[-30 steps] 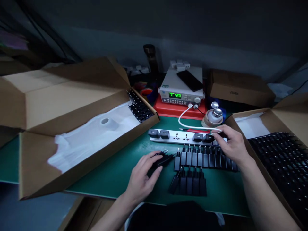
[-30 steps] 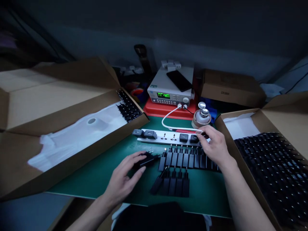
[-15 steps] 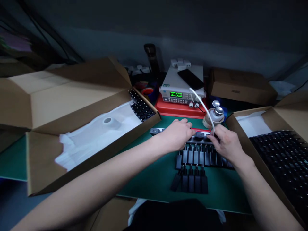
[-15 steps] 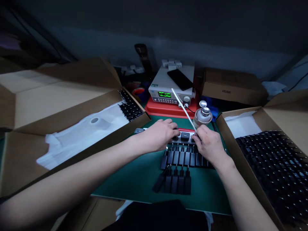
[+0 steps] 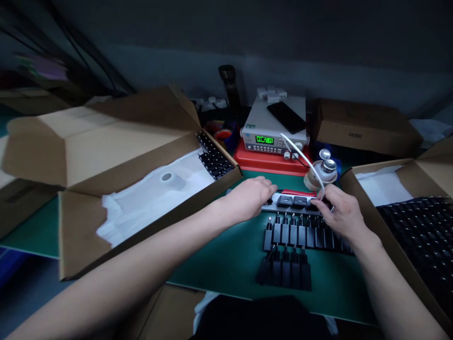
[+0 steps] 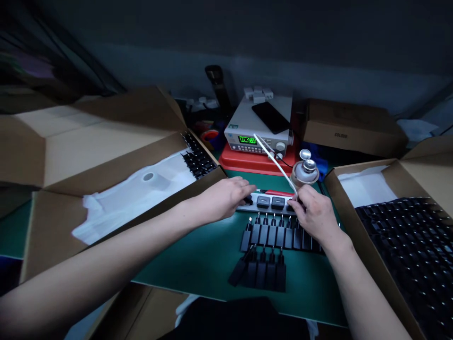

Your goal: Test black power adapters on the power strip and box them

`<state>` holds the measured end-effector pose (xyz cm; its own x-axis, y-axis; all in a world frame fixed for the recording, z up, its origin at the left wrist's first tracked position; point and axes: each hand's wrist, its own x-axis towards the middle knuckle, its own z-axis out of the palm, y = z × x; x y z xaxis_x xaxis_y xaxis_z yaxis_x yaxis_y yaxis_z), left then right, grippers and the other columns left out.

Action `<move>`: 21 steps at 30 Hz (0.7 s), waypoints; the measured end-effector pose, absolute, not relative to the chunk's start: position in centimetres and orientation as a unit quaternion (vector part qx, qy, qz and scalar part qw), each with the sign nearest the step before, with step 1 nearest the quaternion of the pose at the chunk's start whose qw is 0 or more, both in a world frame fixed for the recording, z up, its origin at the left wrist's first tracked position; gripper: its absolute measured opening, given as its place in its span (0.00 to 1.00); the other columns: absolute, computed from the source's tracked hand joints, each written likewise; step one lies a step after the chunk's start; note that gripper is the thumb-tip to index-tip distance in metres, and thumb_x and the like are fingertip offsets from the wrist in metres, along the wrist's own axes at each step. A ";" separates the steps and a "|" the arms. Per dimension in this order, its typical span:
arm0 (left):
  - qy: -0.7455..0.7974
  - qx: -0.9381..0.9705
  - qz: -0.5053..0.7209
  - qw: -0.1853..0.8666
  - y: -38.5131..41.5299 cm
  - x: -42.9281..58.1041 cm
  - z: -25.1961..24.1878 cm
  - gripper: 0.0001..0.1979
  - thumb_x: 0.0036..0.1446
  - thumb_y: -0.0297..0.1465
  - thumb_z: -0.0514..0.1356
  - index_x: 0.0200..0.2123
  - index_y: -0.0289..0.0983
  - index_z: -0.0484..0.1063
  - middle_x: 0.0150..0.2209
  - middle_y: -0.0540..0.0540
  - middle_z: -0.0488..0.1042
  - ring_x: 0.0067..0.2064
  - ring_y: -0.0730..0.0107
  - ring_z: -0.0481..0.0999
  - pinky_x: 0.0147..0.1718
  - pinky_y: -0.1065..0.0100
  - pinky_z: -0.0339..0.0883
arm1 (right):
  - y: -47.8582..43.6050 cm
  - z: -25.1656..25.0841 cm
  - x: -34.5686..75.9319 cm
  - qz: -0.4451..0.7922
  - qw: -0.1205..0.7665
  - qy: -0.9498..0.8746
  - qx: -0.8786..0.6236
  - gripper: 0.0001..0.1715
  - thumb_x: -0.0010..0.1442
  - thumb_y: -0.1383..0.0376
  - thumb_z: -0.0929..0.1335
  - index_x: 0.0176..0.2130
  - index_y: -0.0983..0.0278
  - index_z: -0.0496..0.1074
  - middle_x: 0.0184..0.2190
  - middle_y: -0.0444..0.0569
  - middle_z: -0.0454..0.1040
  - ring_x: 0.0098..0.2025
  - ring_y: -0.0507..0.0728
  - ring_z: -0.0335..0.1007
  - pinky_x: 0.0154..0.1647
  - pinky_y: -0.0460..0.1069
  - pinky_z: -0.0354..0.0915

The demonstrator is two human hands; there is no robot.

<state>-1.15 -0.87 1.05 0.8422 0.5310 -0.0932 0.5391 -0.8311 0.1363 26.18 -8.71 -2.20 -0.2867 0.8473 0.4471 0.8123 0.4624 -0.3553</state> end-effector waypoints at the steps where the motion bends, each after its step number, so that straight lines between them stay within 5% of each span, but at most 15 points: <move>1: 0.279 0.957 -0.027 0.068 -1.1 -1.0 1.1 0.21 0.50 0.16 0.57 0.48 0.30 0.73 0.41 0.40 0.77 0.44 0.56 0.75 0.43 0.60 0.71 | -8.7 -2.2 26.2 0.029 0.300 -0.802 -0.515 0.09 0.68 0.63 0.67 0.35 0.63 0.67 0.32 0.46 0.70 0.32 0.54 0.68 0.32 0.49 0.61; 13: 0.285 0.954 -0.090 -0.020 -2.4 -0.2 1.8 0.39 0.44 0.15 0.54 0.64 0.22 0.60 0.45 0.34 0.79 0.45 0.52 0.77 0.40 0.58 0.71 | -8.7 -2.4 26.2 0.041 0.308 -0.800 -0.513 0.08 0.68 0.64 0.67 0.35 0.63 0.67 0.32 0.47 0.69 0.33 0.54 0.68 0.34 0.49 0.63; 21: 0.276 0.960 -0.033 0.040 -2.3 0.8 -0.2 0.39 0.50 0.18 0.57 0.67 0.24 0.54 0.53 0.32 0.76 0.50 0.52 0.75 0.46 0.56 0.69 | -8.9 -1.6 26.1 0.062 0.285 -0.792 -0.537 0.10 0.69 0.61 0.65 0.35 0.62 0.68 0.33 0.47 0.72 0.34 0.55 0.69 0.35 0.50 0.66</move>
